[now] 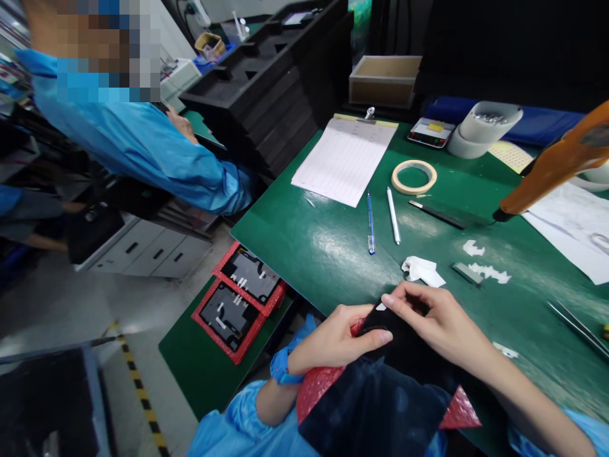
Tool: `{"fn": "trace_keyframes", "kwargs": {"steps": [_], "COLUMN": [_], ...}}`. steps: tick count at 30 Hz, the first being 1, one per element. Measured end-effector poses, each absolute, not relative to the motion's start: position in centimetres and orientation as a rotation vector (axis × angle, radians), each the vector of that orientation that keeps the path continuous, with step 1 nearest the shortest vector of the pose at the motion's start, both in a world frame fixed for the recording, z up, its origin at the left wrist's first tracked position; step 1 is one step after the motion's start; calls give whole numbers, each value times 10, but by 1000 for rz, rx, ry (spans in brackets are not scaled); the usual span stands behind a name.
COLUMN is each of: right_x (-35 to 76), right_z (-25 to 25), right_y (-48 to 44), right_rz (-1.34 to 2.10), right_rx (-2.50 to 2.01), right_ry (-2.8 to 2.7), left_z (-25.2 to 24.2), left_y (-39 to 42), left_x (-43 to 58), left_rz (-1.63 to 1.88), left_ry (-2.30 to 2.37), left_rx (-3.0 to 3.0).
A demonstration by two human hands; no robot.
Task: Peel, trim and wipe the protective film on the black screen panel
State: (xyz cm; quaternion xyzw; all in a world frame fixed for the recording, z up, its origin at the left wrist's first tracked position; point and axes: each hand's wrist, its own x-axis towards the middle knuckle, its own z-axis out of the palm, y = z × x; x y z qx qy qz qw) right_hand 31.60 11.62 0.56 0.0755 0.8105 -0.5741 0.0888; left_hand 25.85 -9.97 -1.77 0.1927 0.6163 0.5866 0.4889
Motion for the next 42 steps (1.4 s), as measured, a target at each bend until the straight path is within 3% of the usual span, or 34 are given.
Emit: {"fn": "trace_keyframes", "kwargs": {"steps": [15,21,28,33,42], "right_x": [321,323,308,301,323], "right_z": [27,36,36,30,9], "right_y": [131,137,147,146,133], "right_rz": [-1296,-1475,-1785,-1945,-2022], "right_rx": [-32,29,511,821,749], "right_ry": [2572,2573,2340,2089,2141], "left_z": [-20,-23,-42,-61,-77], "left_y": [-105,-128,-156,-168,-187], "left_x": [256,247,243,247,253], "left_rz": [1668,1826,2225,2218,2182], "left_ry": [1393,1181,769,758,669], "left_rx": [355,284,-48,-135,-355]}}
